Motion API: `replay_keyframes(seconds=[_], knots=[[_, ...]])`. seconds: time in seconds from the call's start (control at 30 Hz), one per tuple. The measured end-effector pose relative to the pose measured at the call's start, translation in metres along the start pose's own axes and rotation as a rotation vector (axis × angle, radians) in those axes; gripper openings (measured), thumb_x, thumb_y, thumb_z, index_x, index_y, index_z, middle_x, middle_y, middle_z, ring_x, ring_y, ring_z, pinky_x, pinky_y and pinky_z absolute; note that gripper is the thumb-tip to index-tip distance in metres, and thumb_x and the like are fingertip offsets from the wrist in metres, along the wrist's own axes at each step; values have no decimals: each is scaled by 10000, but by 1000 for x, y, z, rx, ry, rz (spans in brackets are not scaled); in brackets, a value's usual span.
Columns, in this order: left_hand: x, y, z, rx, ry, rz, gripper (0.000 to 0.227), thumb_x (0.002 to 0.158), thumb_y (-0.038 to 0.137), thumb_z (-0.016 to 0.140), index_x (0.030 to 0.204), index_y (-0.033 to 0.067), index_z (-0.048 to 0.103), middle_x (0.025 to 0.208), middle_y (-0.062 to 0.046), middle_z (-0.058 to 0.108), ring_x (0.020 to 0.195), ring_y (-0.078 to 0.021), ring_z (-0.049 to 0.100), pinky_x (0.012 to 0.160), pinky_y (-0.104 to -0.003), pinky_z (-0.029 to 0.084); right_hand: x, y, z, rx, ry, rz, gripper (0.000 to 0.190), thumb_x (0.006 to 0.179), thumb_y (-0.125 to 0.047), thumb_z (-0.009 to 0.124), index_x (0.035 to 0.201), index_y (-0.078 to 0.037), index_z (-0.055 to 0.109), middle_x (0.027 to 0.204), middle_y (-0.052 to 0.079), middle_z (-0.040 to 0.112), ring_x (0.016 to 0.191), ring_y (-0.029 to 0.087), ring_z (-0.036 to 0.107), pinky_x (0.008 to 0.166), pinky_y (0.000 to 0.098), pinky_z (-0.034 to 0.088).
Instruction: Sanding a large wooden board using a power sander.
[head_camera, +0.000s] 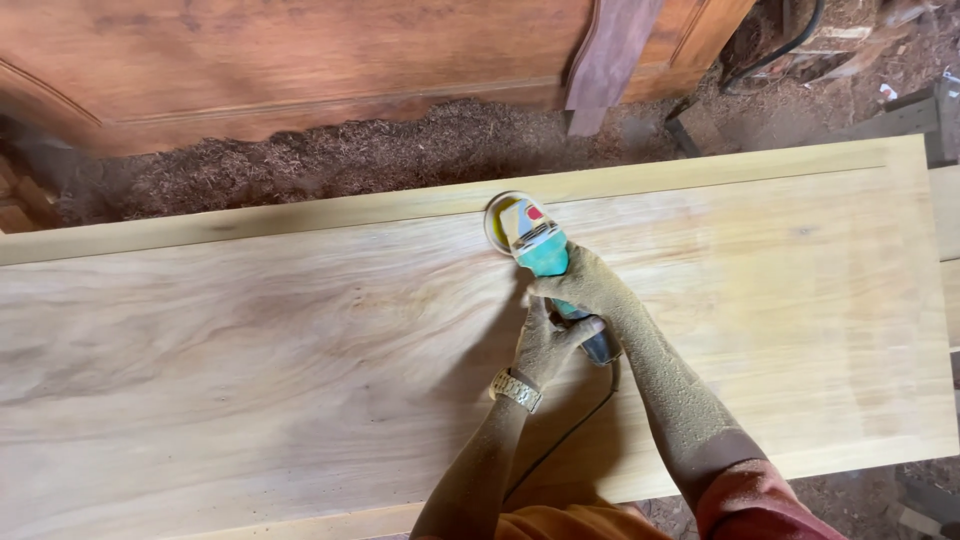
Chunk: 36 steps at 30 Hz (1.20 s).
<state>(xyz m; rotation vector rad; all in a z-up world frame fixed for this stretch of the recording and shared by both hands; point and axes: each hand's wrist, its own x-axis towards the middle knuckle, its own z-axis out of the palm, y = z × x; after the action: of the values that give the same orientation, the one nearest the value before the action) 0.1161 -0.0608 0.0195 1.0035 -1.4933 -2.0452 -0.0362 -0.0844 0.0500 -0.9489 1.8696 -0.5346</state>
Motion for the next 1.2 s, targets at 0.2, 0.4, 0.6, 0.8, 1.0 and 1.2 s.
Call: replay_keyframes(seconds=[0.2, 0.4, 0.6, 0.8, 1.0, 1.2], knots=[[10, -3, 28, -28, -56, -56, 1053, 814, 456, 845, 1464, -19, 166, 1291, -205, 638, 1197, -292, 684, 1033, -405, 588, -5, 27, -23, 43, 6, 37, 687, 644, -358, 885, 1221, -56, 666, 1057, 141, 780, 986, 257, 759, 881, 388, 612], [18, -1, 58, -112, -103, 0, 885, 837, 344, 850, 1404, 7, 260, 1290, -190, 633, 1190, -267, 671, 1032, -395, 578, -12, 51, -46, 53, 39, 65, 720, 627, -363, 901, 1235, -62, 660, 1076, 125, 775, 1001, 254, 753, 897, 387, 602], [29, 1, 82, -59, -113, -38, 828, 804, 309, 873, 1341, 33, 306, 1262, -191, 649, 1171, -263, 687, 1012, -397, 591, -24, 65, -69, 54, 93, 114, 709, 622, -354, 899, 1222, -51, 672, 1061, 139, 780, 981, 260, 757, 882, 392, 611], [44, -8, 106, -73, -165, 34, 868, 805, 318, 875, 1389, 58, 287, 1332, -209, 594, 1231, -278, 654, 1045, -415, 571, -27, 91, -90, 65, 132, 155, 713, 631, -376, 898, 1210, -31, 665, 1035, 172, 777, 954, 278, 764, 865, 410, 614], [59, -19, 126, 11, -268, -88, 1039, 729, 468, 874, 1431, 48, 233, 1328, -201, 603, 1228, -300, 659, 1060, -417, 564, -35, 112, -108, 79, 175, 242, 713, 674, -409, 891, 1227, -29, 649, 1027, 194, 759, 938, 291, 757, 842, 420, 627], [68, -33, 151, 121, -277, 16, 1177, 702, 531, 882, 1520, 25, 203, 1367, -229, 571, 1274, -347, 615, 1065, -479, 543, -45, 139, -123, 241, 200, 212, 624, 697, -340, 850, 1210, -27, 680, 1047, 179, 770, 918, 280, 763, 828, 418, 636]])
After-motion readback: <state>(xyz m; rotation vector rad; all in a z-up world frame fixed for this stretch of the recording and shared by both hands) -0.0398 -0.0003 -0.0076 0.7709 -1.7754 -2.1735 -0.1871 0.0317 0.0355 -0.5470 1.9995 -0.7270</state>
